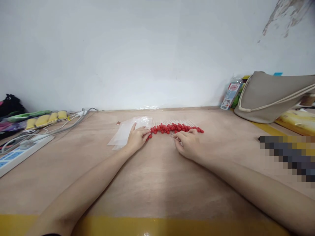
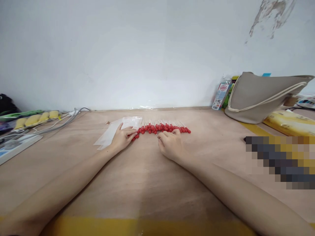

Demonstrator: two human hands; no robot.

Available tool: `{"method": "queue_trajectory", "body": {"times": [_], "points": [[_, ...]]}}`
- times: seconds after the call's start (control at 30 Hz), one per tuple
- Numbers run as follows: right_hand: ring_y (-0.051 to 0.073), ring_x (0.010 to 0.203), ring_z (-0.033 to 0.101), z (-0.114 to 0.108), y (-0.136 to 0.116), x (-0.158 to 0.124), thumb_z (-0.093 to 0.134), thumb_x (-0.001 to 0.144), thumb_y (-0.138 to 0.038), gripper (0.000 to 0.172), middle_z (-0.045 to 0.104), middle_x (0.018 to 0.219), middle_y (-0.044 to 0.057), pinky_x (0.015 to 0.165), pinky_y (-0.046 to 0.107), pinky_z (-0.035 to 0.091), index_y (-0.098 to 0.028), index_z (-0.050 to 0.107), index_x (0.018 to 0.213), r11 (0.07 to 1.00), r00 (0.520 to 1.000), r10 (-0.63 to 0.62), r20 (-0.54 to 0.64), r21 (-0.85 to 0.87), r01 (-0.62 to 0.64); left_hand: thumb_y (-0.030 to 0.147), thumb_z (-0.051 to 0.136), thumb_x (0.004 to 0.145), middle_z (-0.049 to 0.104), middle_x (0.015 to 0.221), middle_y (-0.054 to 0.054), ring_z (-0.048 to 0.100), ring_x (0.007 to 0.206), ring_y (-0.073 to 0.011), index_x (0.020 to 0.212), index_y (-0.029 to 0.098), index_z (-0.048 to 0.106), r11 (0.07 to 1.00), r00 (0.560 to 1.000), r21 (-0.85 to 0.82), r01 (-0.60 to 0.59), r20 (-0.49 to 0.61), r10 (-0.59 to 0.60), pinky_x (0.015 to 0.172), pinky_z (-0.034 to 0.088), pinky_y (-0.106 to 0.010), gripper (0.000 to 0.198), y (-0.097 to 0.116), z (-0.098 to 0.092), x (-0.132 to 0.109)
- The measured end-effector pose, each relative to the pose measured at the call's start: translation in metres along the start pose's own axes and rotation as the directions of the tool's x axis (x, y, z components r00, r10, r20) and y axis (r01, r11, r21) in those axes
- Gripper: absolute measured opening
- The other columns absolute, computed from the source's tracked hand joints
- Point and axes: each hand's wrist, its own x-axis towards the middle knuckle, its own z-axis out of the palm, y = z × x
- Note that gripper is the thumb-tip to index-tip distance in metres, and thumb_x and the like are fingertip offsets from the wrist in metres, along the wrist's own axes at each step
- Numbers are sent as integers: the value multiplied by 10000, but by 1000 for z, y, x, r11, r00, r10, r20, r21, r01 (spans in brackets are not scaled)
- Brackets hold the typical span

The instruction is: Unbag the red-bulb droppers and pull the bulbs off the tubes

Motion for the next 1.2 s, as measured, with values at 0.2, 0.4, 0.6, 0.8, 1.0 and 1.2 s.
{"method": "queue_trajectory", "body": {"times": [0.2,0.4,0.6,0.8,1.0,1.2], "points": [[126,622,498,13,-6,8,429,804,-148,180,614,676,28,722,331,208,-153,598,741,987,993,-32,110,-151,49,321,294,921,558,1234,-20,418,1234,-207,1197,235,523,1000,990,7,21,140,-22,1089,150,-474,369,2,-3,-6],[164,754,513,10,-10,7,467,837,-337,236,627,783,49,774,356,213,-176,635,799,997,980,16,198,-83,1,333,274,922,515,1280,-65,318,1295,-211,1275,171,430,999,998,-36,20,54,-18,1090,146,-465,419,4,-14,-5],[189,803,497,5,-12,8,439,813,-557,431,608,840,71,762,365,226,-186,653,869,999,955,12,296,-51,3,323,432,842,619,1074,-69,532,1054,-205,1032,168,583,991,997,-127,43,-58,-51,936,390,-343,288,6,-19,28],[169,809,499,5,-9,7,396,859,-506,398,603,855,53,771,359,223,-203,654,853,998,960,65,271,7,-70,441,510,778,632,931,-45,563,926,-216,864,196,611,995,985,-49,92,150,-84,821,435,-322,278,22,-6,67],[171,827,486,-3,-2,4,483,779,-584,427,587,897,54,789,359,227,-210,648,900,994,955,-53,292,104,24,456,501,769,633,911,-74,574,885,-247,807,187,609,989,961,27,148,231,-150,777,444,-356,292,36,7,83],[168,800,464,3,0,3,476,785,-591,438,582,835,55,805,366,227,-192,658,790,991,957,-130,260,71,115,343,485,782,641,939,-119,548,966,-283,799,155,622,978,953,96,184,226,-201,854,400,-411,233,45,13,85]]}}
